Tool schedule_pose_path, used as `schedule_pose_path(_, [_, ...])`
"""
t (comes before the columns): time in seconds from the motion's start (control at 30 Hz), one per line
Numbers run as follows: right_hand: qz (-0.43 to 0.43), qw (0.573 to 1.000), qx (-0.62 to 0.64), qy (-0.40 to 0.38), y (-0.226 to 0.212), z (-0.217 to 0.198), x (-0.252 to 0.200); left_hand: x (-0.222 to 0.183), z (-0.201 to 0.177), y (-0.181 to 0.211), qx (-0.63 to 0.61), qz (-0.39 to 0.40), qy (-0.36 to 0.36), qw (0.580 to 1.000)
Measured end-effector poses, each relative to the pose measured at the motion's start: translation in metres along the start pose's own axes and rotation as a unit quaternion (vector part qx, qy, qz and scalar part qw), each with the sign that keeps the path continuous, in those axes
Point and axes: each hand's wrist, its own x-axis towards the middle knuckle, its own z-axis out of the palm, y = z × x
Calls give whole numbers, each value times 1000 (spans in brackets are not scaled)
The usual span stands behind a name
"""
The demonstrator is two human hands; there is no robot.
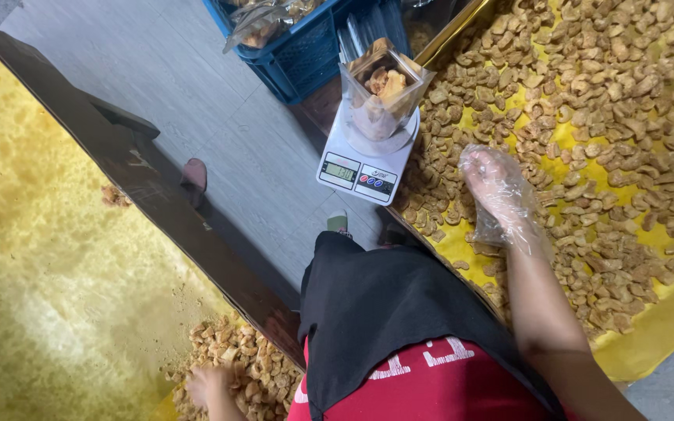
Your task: The person scoops dried fruit pieces from a yellow tray into clear plastic bags, weighs each bag on a digital scale, and places the filled bags into a blue basket. The process is repeated multiple times.
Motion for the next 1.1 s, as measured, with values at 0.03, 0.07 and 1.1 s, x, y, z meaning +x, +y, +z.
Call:
schedule_pose_path(0.03, [18,1000,-9,-8,-3,1,-2,-6,-28,16,2,9,38,999])
schedule_pose_path(0.07, [37,999,-18,-14,-4,1,-5,-16,-60,37,8,19,83,996])
schedule_pose_path(1.1, [-42,899,435,-46,-175,-149,-12,-461,-296,284,30,940,19,340])
